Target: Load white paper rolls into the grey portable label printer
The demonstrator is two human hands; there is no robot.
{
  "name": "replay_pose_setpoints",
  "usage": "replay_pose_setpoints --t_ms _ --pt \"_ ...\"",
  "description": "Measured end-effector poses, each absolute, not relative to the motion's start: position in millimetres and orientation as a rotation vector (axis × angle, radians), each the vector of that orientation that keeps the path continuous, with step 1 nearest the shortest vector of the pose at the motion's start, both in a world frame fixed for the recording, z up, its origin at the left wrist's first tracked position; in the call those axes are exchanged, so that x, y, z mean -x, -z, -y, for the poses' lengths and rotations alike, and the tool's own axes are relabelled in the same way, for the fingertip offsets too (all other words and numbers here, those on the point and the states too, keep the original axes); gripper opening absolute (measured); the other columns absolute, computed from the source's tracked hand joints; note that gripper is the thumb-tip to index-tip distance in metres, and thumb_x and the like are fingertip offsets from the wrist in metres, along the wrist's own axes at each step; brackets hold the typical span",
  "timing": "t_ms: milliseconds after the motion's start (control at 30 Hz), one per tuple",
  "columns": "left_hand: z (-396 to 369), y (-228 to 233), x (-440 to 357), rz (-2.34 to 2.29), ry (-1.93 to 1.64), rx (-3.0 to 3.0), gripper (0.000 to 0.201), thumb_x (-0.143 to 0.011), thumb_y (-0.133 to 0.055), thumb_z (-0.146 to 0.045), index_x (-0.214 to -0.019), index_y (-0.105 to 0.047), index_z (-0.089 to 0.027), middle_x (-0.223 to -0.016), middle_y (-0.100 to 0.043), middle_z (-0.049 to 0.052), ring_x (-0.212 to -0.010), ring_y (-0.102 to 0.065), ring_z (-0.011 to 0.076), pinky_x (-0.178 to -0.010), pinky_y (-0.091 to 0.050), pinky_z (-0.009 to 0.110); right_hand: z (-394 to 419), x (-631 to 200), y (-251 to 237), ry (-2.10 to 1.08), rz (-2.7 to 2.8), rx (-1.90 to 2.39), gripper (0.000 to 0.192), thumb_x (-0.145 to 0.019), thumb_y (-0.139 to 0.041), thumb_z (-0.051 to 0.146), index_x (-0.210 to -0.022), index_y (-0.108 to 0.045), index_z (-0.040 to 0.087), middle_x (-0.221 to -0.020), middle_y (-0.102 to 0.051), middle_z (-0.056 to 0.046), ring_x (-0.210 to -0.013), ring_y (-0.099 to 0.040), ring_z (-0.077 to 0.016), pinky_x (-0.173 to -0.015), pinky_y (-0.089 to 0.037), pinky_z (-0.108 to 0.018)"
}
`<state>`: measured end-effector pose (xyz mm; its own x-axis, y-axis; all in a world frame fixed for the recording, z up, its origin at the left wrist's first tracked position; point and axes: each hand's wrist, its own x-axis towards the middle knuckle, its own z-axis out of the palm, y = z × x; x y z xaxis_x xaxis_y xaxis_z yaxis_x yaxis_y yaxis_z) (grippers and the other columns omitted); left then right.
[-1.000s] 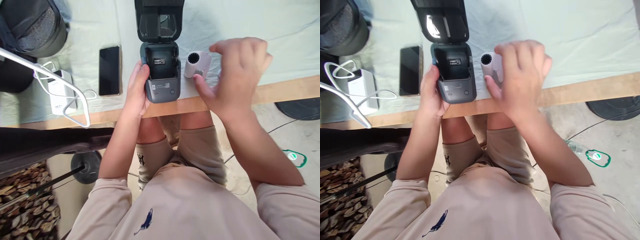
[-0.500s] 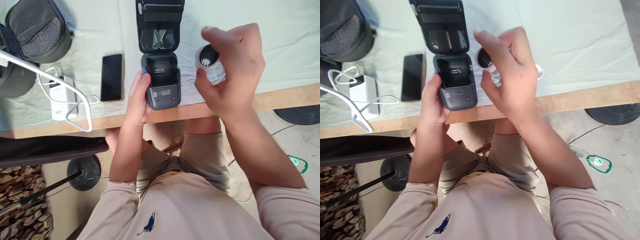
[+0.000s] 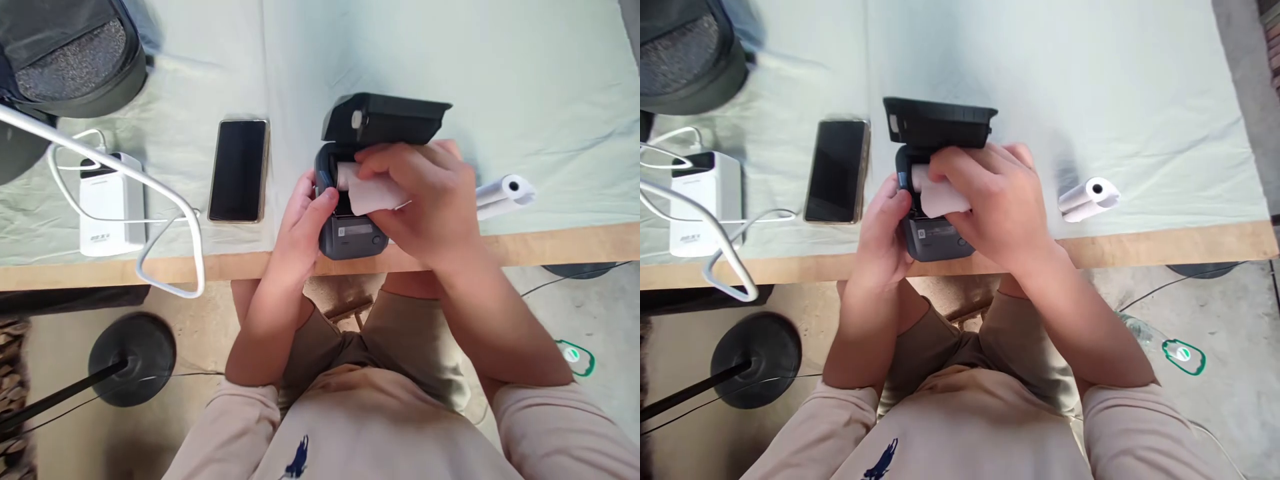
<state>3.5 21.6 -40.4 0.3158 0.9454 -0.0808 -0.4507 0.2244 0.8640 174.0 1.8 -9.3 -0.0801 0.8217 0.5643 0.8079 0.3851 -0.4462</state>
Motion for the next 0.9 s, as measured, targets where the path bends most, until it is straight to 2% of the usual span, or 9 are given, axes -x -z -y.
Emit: replay_pose_setpoints --t_ms 133,233,333,433,533,667,733,833,900 --pt "-21.9 41.0 -2.4 -0.709 -1.101 -0.816 0.029 -0.097 -0.078 -0.044 -0.116 -0.072 -0.023 -0.112 -0.079 0.006 -0.134 -0.073 0.0338 -0.102 -0.066 0.042 0.4 -171.0 2.9 -0.104 1.841 1.273 0.017 -0.091 -0.07 0.015 -0.093 -0.072 0.032 -0.1 -0.084 0.004 -0.091 -0.079 -0.0256 -0.082 -0.054 -0.048" --pt "-21.8 40.6 -1.0 -0.697 -1.097 -0.766 0.029 -0.098 -0.076 -0.048 -0.114 -0.072 -0.025 -0.111 -0.079 0.005 -0.131 -0.074 0.0323 -0.1 -0.067 0.041 4.2 -167.3 8.0 -0.139 1.812 1.192 0.016 -0.093 -0.072 0.017 -0.094 -0.075 0.033 -0.1 -0.084 0.005 -0.101 -0.081 -0.0256 -0.089 -0.058 -0.047" --pt "-21.5 40.8 2.4 -0.675 -1.086 -0.785 0.036 -0.093 -0.086 -0.053 -0.115 -0.074 -0.027 -0.11 -0.079 0.003 -0.12 -0.077 0.03 -0.089 -0.068 0.037 7.5 -164.9 17.7 -0.13 1.854 1.153 0.016 -0.095 -0.074 0.022 -0.097 -0.08 0.036 -0.103 -0.086 0.007 -0.112 -0.079 -0.0285 -0.096 -0.055 -0.05" --pt "-20.8 41.6 6.5 -0.702 -1.061 -0.877 0.044 -0.085 -0.095 -0.048 -0.119 -0.074 -0.029 -0.104 -0.079 0.002 -0.102 -0.078 0.0266 -0.082 -0.066 0.035 10.0 -166.6 22.9 -0.156 1.865 1.101 0.013 -0.093 -0.077 0.027 -0.099 -0.081 0.038 -0.106 -0.086 0.006 -0.111 -0.078 -0.0291 -0.095 -0.052 -0.05" --pt "-20.1 42.8 9.3 -0.776 -1.028 -0.98 0.044 -0.086 -0.094 -0.042 -0.123 -0.074 -0.029 -0.106 -0.079 0.002 -0.096 -0.077 0.0242 -0.08 -0.063 0.034 10.0 -171.4 22.3 -0.243 1.804 1.037 0.003 -0.094 -0.08 0.037 -0.096 -0.081 0.035 -0.1 -0.086 0.002 -0.103 -0.079 -0.0283 -0.094 -0.053 -0.049" --pt "-20.6 46.8 10.7 -0.863 -1.032 -1.035 0.05 -0.078 -0.098 -0.035 -0.122 -0.075 -0.03 -0.092 -0.074 0.0 -0.076 -0.068 0.0197 -0.066 -0.053 0.031 4.2 -176.3 24.3 -0.286 1.551 0.937 0.023 -0.101 -0.069 0.037 -0.079 -0.067 0.029 -0.073 -0.072 0.002 -0.072 -0.07 -0.0211 -0.083 -0.056 -0.046" --pt "-21.0 48.9 11.3 -0.876 -1.042 -1.038 0.056 -0.075 -0.1 -0.037 -0.125 -0.075 -0.03 -0.084 -0.068 -0.001 -0.065 -0.059 0.0166 -0.06 -0.045 0.03 1.2 -177.9 30.2 -0.238 1.362 0.952 0.028 -0.103 -0.065 0.037 -0.078 -0.058 0.028 -0.068 -0.059 0.002 -0.069 -0.062 -0.0195 -0.075 -0.055 -0.043" --pt "-21.2 50.3 13.2 -0.857 -1.029 -1.054 0.067 -0.07 -0.103 -0.04 -0.129 -0.074 -0.028 -0.084 -0.066 0.0 -0.061 -0.056 0.0151 -0.056 -0.041 0.03 1.1 -180.0 41.9 -0.322 1.288 1.09 0.013 -0.104 -0.066 0.047 -0.105 -0.066 0.034 -0.103 -0.065 -0.002 -0.1 -0.072 -0.0226 -0.079 -0.061 -0.04" --pt "-20.8 50.2 14.9 -0.829 -1.012 -1.076 0.07 -0.07 -0.103 -0.04 -0.132 -0.073 -0.029 -0.082 -0.066 -0.001 -0.058 -0.054 0.0142 -0.053 -0.041 0.029 4.0 -180.3 48.0 -0.458 1.375 1.17 0.033 -0.105 -0.064 0.054 -0.134 -0.06 0.038 -0.139 -0.063 -0.006 -0.127 -0.071 -0.0258 -0.089 -0.066 -0.04"
